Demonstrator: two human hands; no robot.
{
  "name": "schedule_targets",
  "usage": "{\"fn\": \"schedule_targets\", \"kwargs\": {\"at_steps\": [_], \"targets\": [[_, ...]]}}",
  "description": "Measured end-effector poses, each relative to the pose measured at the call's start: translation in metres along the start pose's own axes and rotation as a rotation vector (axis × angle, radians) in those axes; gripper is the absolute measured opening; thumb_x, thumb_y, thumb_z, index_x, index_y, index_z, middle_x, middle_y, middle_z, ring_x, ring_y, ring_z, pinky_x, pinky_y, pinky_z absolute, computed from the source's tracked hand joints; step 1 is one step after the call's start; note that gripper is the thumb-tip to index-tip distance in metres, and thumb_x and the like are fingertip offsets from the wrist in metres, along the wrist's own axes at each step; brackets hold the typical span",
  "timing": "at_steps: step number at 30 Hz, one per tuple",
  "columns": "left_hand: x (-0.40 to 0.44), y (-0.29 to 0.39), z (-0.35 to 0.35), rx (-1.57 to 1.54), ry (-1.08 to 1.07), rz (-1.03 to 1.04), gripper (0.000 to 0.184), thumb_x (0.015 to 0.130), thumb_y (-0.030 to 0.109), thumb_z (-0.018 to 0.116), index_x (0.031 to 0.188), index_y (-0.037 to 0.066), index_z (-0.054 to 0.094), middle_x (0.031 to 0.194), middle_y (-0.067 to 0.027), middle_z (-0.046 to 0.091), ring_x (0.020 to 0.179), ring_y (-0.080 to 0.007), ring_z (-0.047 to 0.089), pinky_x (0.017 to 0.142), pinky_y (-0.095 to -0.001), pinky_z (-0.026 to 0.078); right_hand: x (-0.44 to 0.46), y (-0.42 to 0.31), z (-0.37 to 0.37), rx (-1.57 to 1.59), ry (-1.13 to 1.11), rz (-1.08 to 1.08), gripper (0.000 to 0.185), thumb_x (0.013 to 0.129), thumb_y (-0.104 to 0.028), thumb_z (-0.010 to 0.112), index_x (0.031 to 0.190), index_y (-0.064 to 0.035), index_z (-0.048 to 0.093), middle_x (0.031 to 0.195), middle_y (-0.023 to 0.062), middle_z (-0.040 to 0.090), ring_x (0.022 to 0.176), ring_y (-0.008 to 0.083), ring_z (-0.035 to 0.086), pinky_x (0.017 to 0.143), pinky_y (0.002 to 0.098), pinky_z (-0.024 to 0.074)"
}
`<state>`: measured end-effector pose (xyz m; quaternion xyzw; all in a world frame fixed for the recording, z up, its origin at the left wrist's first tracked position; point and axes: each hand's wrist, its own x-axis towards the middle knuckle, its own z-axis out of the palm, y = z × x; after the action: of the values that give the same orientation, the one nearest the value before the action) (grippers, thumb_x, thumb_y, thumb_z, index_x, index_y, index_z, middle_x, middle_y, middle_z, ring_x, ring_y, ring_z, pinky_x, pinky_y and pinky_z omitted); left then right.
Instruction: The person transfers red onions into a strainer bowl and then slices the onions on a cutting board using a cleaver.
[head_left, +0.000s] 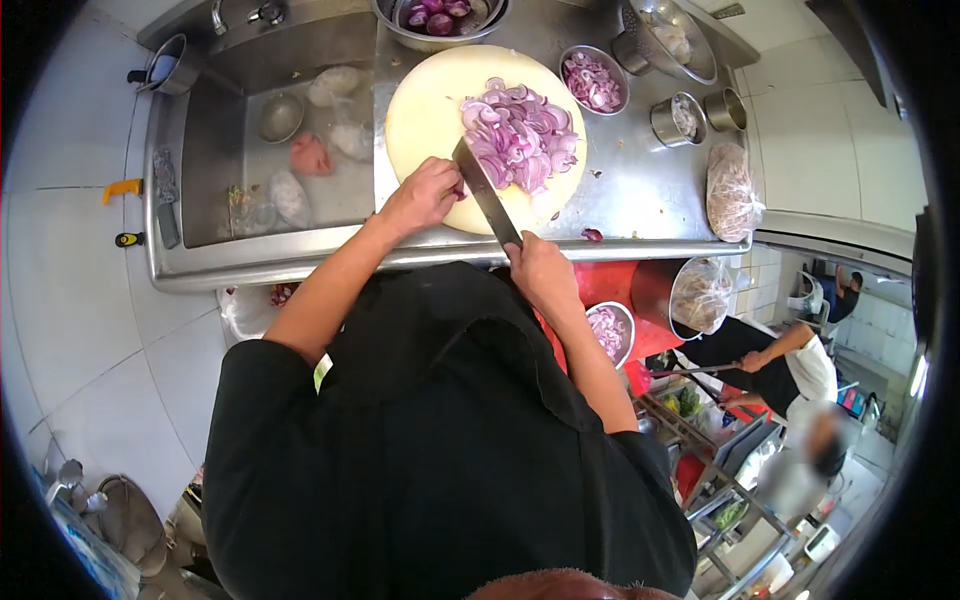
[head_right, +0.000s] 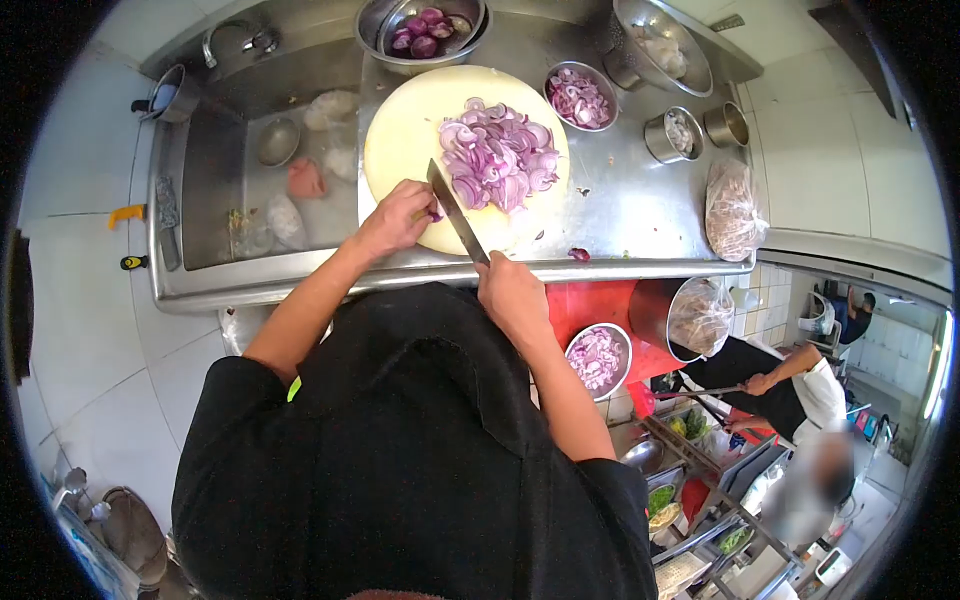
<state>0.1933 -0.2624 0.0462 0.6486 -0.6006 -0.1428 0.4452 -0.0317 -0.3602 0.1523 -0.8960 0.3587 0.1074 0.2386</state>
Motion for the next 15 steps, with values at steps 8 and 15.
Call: {"fn": "schedule_targets", "kwargs": {"at_steps": [8, 15], "targets": [[-0.001, 0.001, 0.000, 0.026, 0.016, 0.002, 0.019, 0.077, -0.002, 0.071, 0.095, 0.001, 0.064, 0.106, -0.0155, 0.063, 0.104, -0.0354, 0.060, 0.091, -0.0419, 0.051, 0.012, 0.002, -0.005, -0.013, -0.092, 0.021, 0.031, 0.100, -0.028, 0.059, 0.104, 0.0027, 0.065, 0.089, 0.0306, 0.071, 0.087, 0.0484, 0.070, 0.079, 0.0574, 0.0552], [-0.010, -0.001, 0.007, 0.049, 0.041, -0.050, 0.023, 0.077, -0.002, 0.072, 0.099, 0.001, 0.065, 0.106, -0.0145, 0.064, 0.105, -0.0356, 0.061, 0.091, -0.0420, 0.051, 0.024, 0.012, 0.019, 0.036, -0.070, -0.015, 0.032, 0.100, -0.029, 0.060, 0.105, 0.0022, 0.066, 0.091, 0.0300, 0.071, 0.091, 0.0482, 0.070, 0.083, 0.0562, 0.0546]]}}
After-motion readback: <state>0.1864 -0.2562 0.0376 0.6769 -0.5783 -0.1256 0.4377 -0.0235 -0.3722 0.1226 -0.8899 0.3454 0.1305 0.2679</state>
